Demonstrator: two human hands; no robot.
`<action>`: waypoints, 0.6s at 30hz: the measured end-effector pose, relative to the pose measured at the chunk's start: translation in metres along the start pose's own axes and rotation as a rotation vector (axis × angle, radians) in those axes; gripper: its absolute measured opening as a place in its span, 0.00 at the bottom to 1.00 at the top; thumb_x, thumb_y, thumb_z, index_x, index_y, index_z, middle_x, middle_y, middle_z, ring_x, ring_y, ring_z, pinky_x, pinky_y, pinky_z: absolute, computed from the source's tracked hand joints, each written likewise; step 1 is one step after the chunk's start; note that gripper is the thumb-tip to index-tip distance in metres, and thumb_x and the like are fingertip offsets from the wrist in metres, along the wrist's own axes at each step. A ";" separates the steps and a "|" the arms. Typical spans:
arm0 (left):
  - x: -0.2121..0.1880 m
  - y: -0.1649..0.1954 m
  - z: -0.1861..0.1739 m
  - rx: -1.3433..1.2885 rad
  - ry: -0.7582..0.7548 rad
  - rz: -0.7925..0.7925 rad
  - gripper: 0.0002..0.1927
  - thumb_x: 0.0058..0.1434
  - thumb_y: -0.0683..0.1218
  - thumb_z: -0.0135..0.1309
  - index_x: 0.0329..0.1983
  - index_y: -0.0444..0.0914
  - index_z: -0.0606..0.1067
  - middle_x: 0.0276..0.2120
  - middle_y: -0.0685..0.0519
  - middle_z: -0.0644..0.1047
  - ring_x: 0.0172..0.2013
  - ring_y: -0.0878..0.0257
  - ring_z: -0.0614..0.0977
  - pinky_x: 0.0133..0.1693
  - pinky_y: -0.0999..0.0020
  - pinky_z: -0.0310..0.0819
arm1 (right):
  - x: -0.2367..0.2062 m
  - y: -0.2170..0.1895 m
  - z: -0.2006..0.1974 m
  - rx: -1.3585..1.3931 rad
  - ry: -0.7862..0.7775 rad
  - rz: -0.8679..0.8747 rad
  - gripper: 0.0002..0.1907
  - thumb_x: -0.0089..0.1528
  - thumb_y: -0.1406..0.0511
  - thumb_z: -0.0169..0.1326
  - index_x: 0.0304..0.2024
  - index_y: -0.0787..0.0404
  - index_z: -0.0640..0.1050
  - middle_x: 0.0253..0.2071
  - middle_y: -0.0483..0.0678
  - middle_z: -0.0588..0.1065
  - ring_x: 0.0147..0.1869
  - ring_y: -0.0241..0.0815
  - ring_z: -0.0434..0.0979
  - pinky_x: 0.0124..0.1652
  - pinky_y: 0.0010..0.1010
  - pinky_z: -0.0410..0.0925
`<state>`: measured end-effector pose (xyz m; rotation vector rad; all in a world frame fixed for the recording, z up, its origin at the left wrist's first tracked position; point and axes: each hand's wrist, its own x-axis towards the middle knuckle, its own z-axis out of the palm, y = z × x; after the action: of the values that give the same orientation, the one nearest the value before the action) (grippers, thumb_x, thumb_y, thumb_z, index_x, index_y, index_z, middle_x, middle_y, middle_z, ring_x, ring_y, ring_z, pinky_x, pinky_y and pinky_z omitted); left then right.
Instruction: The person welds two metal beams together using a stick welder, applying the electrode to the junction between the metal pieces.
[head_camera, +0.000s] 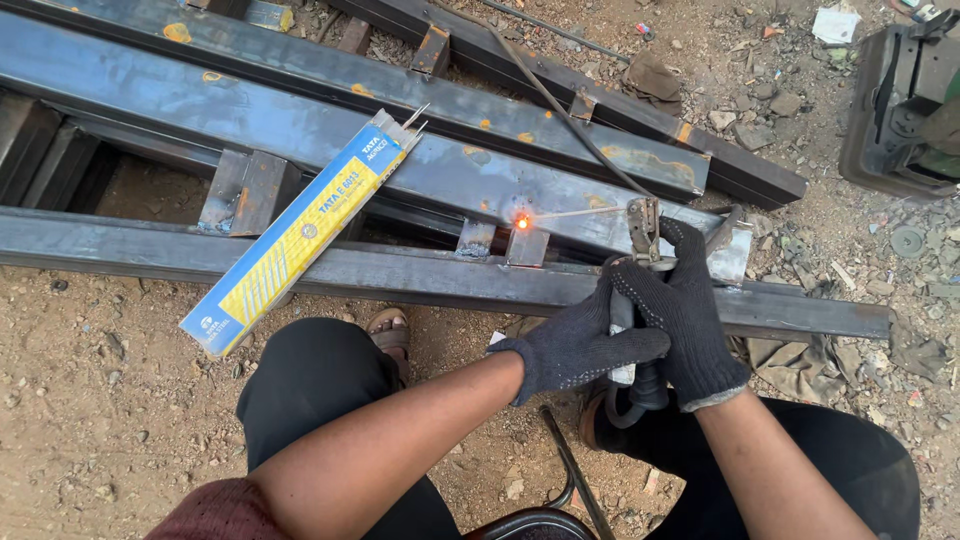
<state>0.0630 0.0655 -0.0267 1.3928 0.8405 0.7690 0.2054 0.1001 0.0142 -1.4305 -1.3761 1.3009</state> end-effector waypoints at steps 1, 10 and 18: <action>0.000 -0.001 0.000 -0.001 -0.012 -0.015 0.51 0.59 0.70 0.54 0.74 0.33 0.56 0.64 0.40 0.70 0.65 0.53 0.72 0.65 0.60 0.64 | 0.000 0.000 0.000 0.019 -0.009 -0.011 0.29 0.60 0.68 0.60 0.62 0.60 0.65 0.41 0.50 0.75 0.38 0.36 0.78 0.34 0.27 0.74; -0.002 0.004 0.001 -0.088 -0.027 -0.070 0.46 0.60 0.67 0.55 0.72 0.34 0.58 0.61 0.42 0.73 0.61 0.55 0.75 0.62 0.61 0.67 | 0.003 0.000 -0.002 0.025 -0.040 0.015 0.30 0.59 0.67 0.62 0.61 0.61 0.65 0.42 0.50 0.75 0.39 0.37 0.79 0.35 0.28 0.75; -0.007 0.017 0.001 -0.162 -0.027 -0.031 0.34 0.63 0.60 0.57 0.66 0.35 0.68 0.57 0.43 0.78 0.57 0.56 0.79 0.59 0.61 0.72 | 0.002 -0.008 0.000 0.124 -0.053 0.120 0.30 0.57 0.66 0.60 0.60 0.60 0.64 0.39 0.52 0.77 0.38 0.40 0.81 0.34 0.29 0.76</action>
<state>0.0605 0.0596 -0.0093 1.2414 0.7599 0.7752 0.2033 0.1031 0.0214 -1.4211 -1.2361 1.4849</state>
